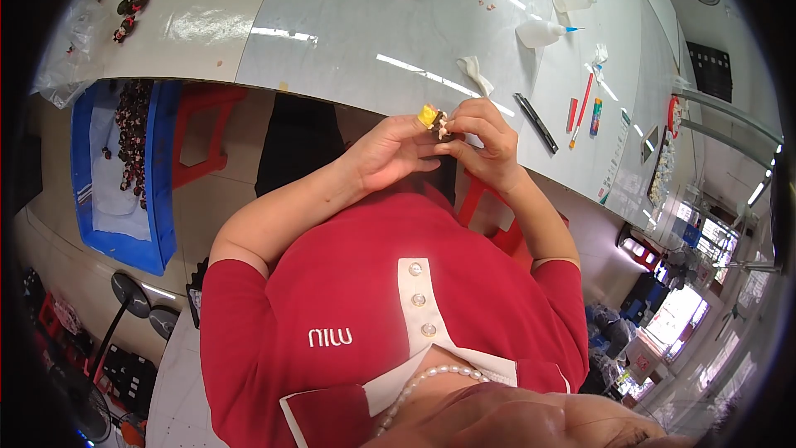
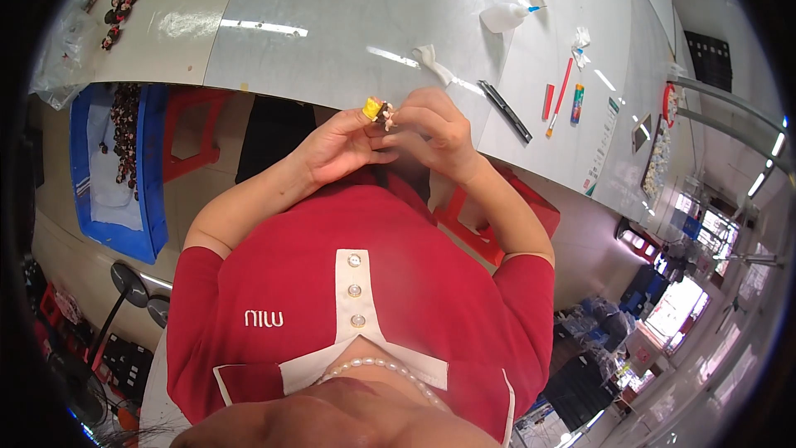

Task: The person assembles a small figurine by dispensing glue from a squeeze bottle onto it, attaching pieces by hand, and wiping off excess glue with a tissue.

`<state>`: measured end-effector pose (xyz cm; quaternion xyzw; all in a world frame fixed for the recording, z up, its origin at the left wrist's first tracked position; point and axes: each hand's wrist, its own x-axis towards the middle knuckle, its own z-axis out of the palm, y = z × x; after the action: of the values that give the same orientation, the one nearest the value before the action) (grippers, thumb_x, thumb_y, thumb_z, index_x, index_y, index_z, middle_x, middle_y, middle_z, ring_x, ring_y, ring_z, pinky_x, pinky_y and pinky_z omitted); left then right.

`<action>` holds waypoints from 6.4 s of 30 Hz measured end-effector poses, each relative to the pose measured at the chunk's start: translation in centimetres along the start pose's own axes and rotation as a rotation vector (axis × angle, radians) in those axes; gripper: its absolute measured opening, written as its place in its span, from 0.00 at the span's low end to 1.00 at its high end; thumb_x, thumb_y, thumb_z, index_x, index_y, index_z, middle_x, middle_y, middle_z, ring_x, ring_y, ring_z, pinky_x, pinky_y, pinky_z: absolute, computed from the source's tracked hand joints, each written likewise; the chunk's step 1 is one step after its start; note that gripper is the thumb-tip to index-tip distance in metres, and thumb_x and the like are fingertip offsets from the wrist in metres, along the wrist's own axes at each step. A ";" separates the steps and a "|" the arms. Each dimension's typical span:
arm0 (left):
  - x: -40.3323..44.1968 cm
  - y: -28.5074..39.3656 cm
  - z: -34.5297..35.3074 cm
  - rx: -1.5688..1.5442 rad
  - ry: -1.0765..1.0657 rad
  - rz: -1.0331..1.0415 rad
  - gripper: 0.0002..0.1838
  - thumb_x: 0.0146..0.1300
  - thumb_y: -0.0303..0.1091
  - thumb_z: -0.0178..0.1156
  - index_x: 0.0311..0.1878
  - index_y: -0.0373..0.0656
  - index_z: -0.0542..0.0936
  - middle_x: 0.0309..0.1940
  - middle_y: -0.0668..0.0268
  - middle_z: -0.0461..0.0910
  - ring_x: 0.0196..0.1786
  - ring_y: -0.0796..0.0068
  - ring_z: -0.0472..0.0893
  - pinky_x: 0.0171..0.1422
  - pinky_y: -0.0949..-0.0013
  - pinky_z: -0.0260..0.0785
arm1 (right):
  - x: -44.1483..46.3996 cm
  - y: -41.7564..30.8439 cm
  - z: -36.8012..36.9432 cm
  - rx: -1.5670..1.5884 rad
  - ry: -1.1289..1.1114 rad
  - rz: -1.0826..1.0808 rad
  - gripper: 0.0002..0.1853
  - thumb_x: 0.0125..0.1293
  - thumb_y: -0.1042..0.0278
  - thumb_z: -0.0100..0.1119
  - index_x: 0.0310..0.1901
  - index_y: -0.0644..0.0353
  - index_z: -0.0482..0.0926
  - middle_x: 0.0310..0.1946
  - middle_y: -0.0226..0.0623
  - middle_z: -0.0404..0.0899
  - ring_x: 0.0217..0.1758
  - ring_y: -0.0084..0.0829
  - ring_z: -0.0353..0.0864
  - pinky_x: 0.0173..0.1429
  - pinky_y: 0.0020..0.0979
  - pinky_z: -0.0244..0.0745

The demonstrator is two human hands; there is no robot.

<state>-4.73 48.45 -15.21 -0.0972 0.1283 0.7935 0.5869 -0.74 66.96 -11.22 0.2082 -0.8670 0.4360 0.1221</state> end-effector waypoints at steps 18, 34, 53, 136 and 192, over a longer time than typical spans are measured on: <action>0.1 0.0 -0.4 -0.038 -0.059 0.013 0.09 0.64 0.39 0.59 0.44 0.47 0.78 0.42 0.68 0.78 0.48 0.68 0.76 0.61 0.53 0.64 | -0.2 -0.1 0.1 -0.021 0.011 -0.020 0.19 0.37 0.75 0.74 0.34 0.58 0.79 0.31 0.33 0.75 0.37 0.36 0.76 0.42 0.33 0.72; 0.0 0.0 -0.6 -0.038 -0.068 0.026 0.11 0.63 0.37 0.60 0.45 0.42 0.78 0.41 0.65 0.77 0.43 0.70 0.76 0.60 0.52 0.67 | -0.1 -0.3 0.2 -0.084 0.014 -0.086 0.18 0.37 0.73 0.74 0.34 0.58 0.79 0.31 0.33 0.76 0.37 0.36 0.76 0.40 0.32 0.73; -0.1 0.3 -0.2 0.118 -0.268 0.046 0.24 0.62 0.42 0.62 0.54 0.33 0.73 0.45 0.63 0.78 0.50 0.73 0.78 0.61 0.66 0.69 | 1.3 -2.9 -1.3 -0.326 0.014 -0.267 0.17 0.36 0.64 0.75 0.30 0.54 0.80 0.32 0.26 0.75 0.39 0.32 0.71 0.42 0.31 0.67; -0.3 -0.1 1.2 0.100 -0.018 0.222 0.20 0.61 0.38 0.63 0.52 0.39 0.72 0.48 0.63 0.75 0.56 0.68 0.75 0.66 0.64 0.67 | 0.9 -2.6 0.5 -0.068 0.065 0.219 0.18 0.46 0.73 0.69 0.42 0.60 0.78 0.41 0.38 0.77 0.47 0.40 0.74 0.53 0.37 0.68; -0.2 -0.4 1.2 0.116 -0.081 0.248 0.21 0.67 0.44 0.55 0.55 0.38 0.72 0.50 0.65 0.74 0.57 0.68 0.74 0.67 0.64 0.67 | 0.1 -2.0 0.8 -0.002 0.130 0.263 0.19 0.47 0.73 0.70 0.43 0.61 0.80 0.43 0.38 0.77 0.47 0.38 0.76 0.50 0.33 0.72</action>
<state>-4.33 48.76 -14.10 -0.0143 0.1610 0.8544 0.4938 0.05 65.19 -10.25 0.0643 -0.8776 0.4597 0.1200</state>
